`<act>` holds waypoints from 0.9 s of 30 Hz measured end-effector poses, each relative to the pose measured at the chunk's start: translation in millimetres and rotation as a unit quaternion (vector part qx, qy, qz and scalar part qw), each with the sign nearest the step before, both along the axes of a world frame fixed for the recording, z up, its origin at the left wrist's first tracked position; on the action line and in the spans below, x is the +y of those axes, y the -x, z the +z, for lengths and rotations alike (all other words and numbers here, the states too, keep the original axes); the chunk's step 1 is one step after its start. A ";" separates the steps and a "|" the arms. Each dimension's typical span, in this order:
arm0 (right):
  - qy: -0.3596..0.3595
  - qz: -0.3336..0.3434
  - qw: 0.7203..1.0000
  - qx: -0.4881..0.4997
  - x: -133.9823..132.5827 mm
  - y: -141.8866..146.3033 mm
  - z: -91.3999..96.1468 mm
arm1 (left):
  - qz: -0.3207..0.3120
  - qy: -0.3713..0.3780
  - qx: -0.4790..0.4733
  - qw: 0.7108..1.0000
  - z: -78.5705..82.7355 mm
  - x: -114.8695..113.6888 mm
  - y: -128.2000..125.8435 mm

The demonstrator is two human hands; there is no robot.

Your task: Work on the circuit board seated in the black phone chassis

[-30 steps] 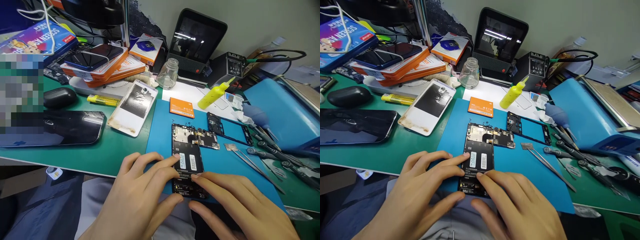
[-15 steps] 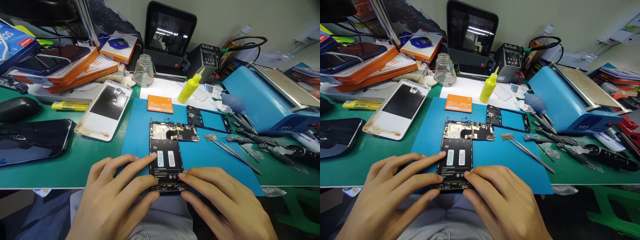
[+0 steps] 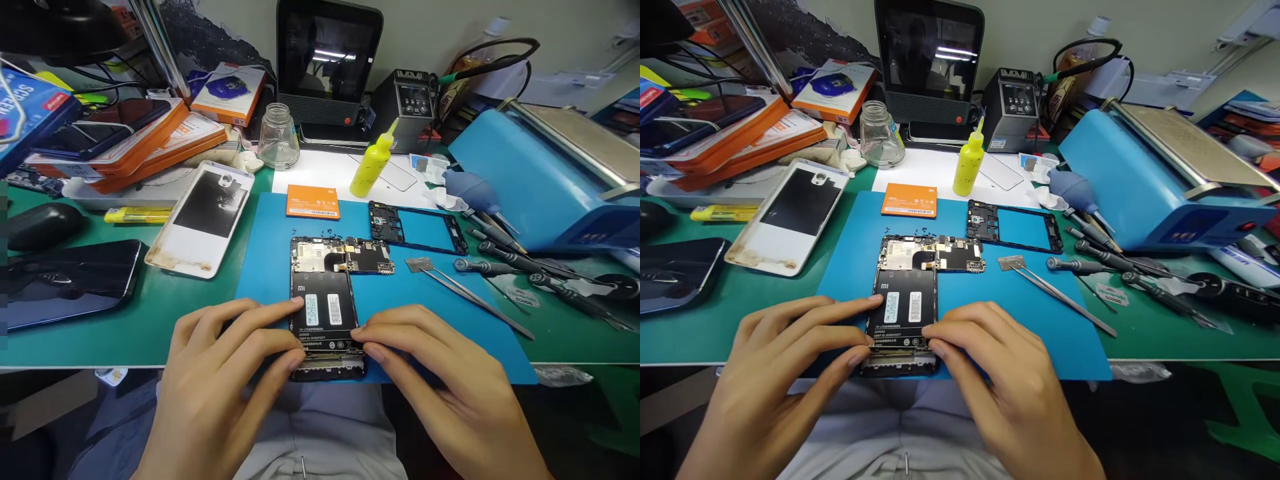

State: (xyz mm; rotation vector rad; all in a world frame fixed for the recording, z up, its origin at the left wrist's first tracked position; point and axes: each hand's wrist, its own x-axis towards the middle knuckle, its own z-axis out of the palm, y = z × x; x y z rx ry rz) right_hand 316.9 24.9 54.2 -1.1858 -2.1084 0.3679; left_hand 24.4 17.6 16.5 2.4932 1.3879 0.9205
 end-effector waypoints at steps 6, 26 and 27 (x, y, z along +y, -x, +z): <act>-0.017 -0.042 0.999 0.030 -5.3 6.8 -2.6 | -0.005 0.011 0.006 1.000 2.9 -1.5 -0.6; -0.083 0.096 0.989 -0.080 4.0 12.6 -20.3 | -0.156 -0.007 0.092 0.983 41.5 28.7 21.1; -0.085 0.098 0.988 -0.078 3.7 12.0 -21.7 | -0.169 -0.017 0.094 0.981 43.1 30.6 21.2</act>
